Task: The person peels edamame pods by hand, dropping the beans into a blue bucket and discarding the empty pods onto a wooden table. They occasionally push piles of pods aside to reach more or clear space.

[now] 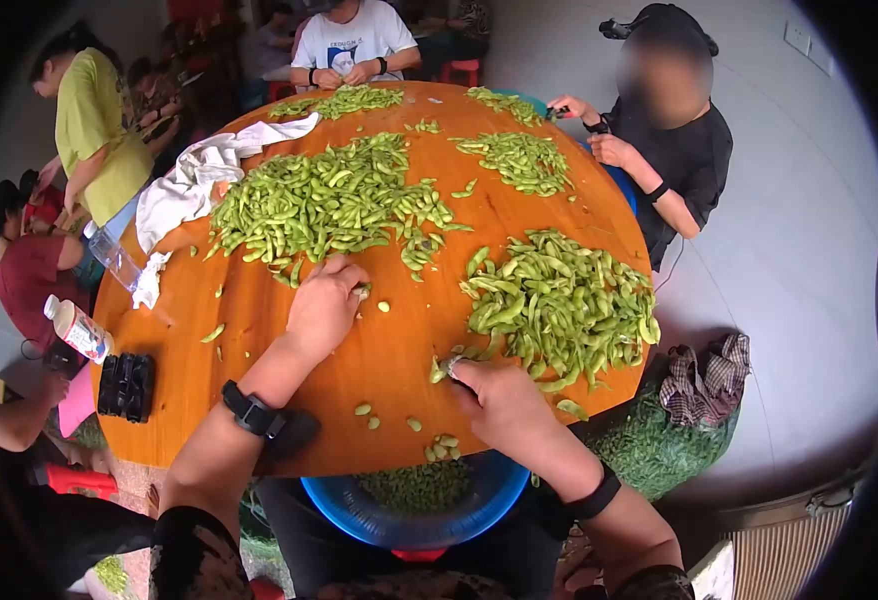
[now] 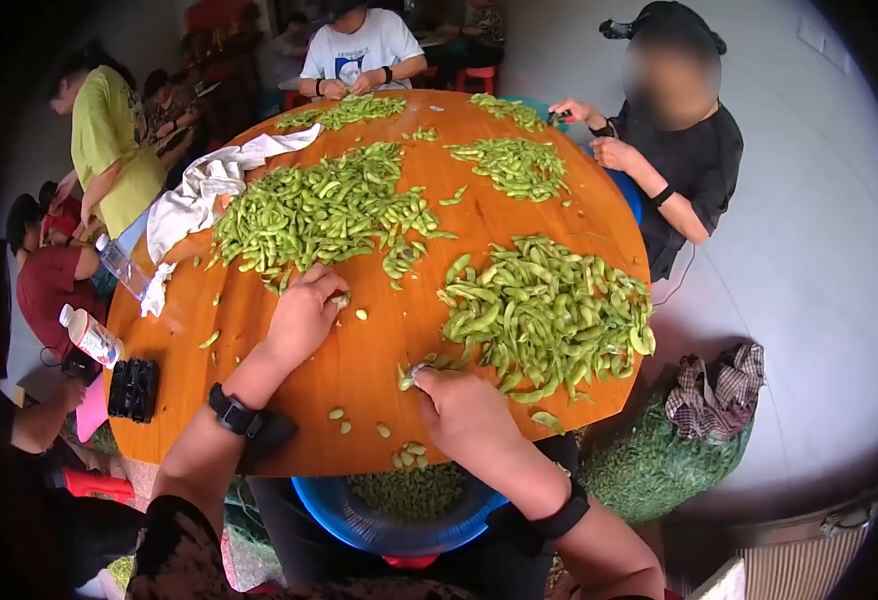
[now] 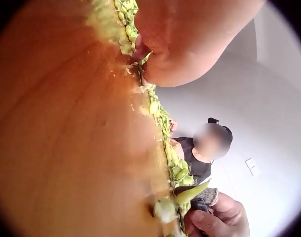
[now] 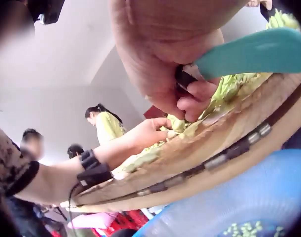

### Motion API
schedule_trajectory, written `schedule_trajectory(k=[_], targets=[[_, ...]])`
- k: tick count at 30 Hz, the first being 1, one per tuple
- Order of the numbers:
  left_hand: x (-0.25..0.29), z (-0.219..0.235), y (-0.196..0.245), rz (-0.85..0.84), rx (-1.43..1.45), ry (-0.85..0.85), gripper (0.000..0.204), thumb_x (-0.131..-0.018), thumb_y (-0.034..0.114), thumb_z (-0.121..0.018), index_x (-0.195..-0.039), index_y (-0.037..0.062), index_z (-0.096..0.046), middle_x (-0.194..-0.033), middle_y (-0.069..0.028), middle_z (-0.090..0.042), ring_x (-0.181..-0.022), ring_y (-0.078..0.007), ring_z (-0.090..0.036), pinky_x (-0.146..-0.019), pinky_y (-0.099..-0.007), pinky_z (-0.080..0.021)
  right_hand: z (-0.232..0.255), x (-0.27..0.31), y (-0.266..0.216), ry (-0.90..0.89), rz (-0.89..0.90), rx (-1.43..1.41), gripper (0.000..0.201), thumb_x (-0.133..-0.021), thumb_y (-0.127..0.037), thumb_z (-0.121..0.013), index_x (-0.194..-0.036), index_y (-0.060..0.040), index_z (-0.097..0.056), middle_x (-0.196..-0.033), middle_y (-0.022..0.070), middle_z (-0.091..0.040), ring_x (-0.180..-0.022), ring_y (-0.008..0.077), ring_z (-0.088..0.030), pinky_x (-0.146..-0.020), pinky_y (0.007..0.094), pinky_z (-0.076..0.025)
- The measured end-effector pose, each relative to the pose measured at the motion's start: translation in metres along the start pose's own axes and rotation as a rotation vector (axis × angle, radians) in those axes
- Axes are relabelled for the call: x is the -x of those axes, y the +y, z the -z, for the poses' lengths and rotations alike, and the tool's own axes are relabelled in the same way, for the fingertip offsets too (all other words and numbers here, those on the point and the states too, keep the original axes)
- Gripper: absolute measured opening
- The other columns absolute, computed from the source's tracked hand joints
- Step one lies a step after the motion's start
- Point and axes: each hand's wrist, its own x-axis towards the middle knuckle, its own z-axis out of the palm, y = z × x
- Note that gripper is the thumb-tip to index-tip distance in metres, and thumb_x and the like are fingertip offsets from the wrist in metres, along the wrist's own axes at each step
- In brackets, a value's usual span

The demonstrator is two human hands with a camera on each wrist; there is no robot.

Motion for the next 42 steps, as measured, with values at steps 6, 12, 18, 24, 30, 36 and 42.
schedule_trajectory(k=[6,12,18,24,30,36,42], targets=[[0.010,0.007,0.006,-0.069,-0.157,0.064,0.020,-0.080,-0.002,-0.058,-0.097,0.0073,-0.062,-0.099,-0.0135,-0.061,-0.088,-0.0366,-0.060,-0.076,-0.0417,-0.050,-0.005,-0.001,-0.007,0.021,0.002,0.036,0.019,-0.081,-0.003,-0.056,-0.099,-0.0006,-0.060,-0.087,0.0180,-0.063,-0.076,0.0379,-0.062,-0.065,0.0447,-0.051],[0.063,0.020,0.074,-0.042,0.218,0.034,0.018,-0.085,0.006,-0.061,-0.103,0.0027,-0.058,-0.083,-0.0172,-0.060,-0.069,-0.0341,-0.060,-0.064,-0.0394,-0.050,-0.003,-0.007,-0.005,0.043,-0.047,-0.110,0.014,-0.081,-0.003,-0.057,-0.095,-0.0010,-0.059,-0.080,0.0198,-0.061,-0.073,0.0382,-0.061,-0.062,0.0438,-0.048],[0.072,0.008,0.079,0.242,0.557,-0.208,0.014,-0.090,0.009,-0.061,-0.100,0.0019,-0.055,-0.066,-0.0008,-0.051,-0.054,-0.0064,-0.049,-0.049,-0.0242,-0.040,-0.011,-0.011,-0.024,0.017,-0.092,-0.348,0.012,-0.081,-0.002,-0.058,-0.092,-0.0018,-0.057,-0.076,0.0218,-0.059,-0.069,0.0394,-0.058,-0.060,0.0412,-0.046],[0.077,0.001,0.073,0.127,0.532,-0.149,0.014,-0.087,0.013,-0.059,-0.096,0.0034,-0.055,-0.063,-0.0061,-0.052,-0.052,-0.0148,-0.053,-0.049,-0.0308,-0.043,-0.020,-0.008,-0.020,0.052,-0.076,-0.397,0.013,-0.080,-0.002,-0.059,-0.093,-0.0024,-0.059,-0.078,0.0213,-0.060,-0.070,0.0385,-0.059,-0.060,0.0398,-0.047],[0.078,0.012,0.081,0.086,0.160,-0.260,0.024,-0.082,0.012,-0.057,-0.103,0.0016,-0.054,-0.077,-0.0173,-0.063,-0.075,-0.0393,-0.062,-0.068,-0.0443,-0.049,-0.021,-0.005,-0.007,0.025,-0.175,-0.389,0.015,-0.080,-0.004,-0.059,-0.095,-0.0024,-0.061,-0.079,0.0216,-0.061,-0.069,0.0377,-0.060,-0.061,0.0386,-0.047],[0.085,0.003,0.058,-0.093,0.133,-0.096,0.046,-0.087,0.006,-0.052,-0.129,-0.0036,-0.039,-0.094,-0.0194,-0.062,-0.090,-0.0370,-0.062,-0.080,-0.0412,-0.049,0.003,-0.004,0.022,0.091,-0.134,0.087,0.019,-0.082,-0.008,-0.058,-0.099,0.0005,-0.059,-0.080,0.0258,-0.060,-0.066,0.0424,-0.058,-0.059,0.0440,-0.049],[0.071,0.010,0.073,0.036,0.505,-0.195,0.054,-0.085,-0.005,-0.050,-0.137,-0.0016,-0.036,-0.097,-0.0217,-0.062,-0.091,-0.0362,-0.063,-0.081,-0.0370,-0.050,0.004,-0.011,-0.024,-0.157,-0.498,-0.763,0.014,-0.089,-0.011,-0.060,-0.101,-0.0025,-0.062,-0.070,0.0049,-0.061,-0.050,0.0107,-0.053,-0.046,0.0254,-0.042]])
